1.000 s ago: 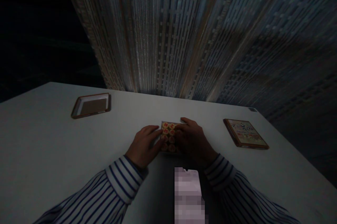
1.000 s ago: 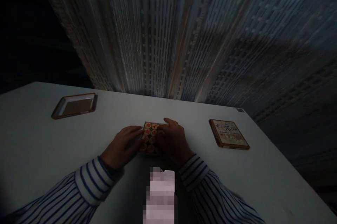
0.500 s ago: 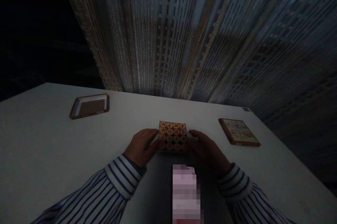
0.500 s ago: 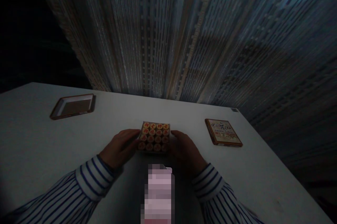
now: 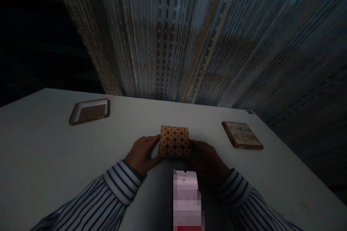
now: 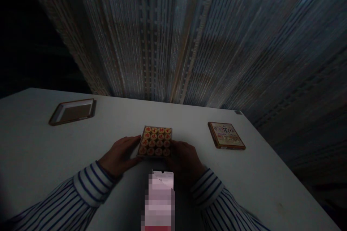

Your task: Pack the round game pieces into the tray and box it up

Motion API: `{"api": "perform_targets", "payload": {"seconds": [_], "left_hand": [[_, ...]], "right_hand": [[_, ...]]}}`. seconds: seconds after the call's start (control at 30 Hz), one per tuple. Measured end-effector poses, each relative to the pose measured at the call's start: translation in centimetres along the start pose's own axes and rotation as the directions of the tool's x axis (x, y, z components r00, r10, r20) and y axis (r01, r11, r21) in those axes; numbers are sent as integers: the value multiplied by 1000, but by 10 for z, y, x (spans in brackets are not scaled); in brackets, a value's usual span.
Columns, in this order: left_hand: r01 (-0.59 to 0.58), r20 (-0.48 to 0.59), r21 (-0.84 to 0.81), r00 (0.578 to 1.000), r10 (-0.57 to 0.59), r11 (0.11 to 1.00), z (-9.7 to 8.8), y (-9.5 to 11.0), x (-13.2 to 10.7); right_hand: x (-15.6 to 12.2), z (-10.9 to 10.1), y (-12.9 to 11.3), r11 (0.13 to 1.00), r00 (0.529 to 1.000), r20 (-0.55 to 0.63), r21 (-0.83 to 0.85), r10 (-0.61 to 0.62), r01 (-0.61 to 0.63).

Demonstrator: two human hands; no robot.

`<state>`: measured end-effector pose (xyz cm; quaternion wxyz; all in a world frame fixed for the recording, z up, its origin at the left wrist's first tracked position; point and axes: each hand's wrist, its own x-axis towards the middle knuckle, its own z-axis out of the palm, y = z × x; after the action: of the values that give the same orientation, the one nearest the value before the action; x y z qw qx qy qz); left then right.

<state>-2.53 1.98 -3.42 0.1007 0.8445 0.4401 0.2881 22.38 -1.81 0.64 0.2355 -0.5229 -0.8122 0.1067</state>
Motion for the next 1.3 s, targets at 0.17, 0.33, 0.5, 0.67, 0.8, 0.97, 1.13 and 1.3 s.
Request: {"api": "perform_targets", "payload": {"seconds": [0.17,0.33,0.5,0.67,0.8,0.97,1.13,1.3], "left_hand": [[19,18,34,1000,-19,999,-1,0,-1],[2,8,52,1000,-3,999,-3,2,0],[-7,13,41,1000,6,999,-3,1,1],[-13,-14,11,1000,13,1000,-1,0,-1],[-34,-34,-35,999,33,999,-3,4,0],[12,-71,-53,997,-16,999,-7,11,3],[41,-54,-48,998,-43,998,-10,13,6],[41,-47,-45,998,-43,998,-11,13,6]], "right_hand": [[0,2,0,1000,1000,16,-1,10,-10],[-1,3,0,1000,1000,10,-8,10,-10],[-2,3,0,1000,1000,-10,-22,10,-10],[-3,2,-1,1000,1000,4,14,21,-21],[-1,2,4,994,993,-79,71,86,-81],[12,7,20,967,975,-156,226,156,-119],[24,14,27,966,977,-171,246,124,-80],[26,16,26,967,976,-160,231,147,-107]]}}
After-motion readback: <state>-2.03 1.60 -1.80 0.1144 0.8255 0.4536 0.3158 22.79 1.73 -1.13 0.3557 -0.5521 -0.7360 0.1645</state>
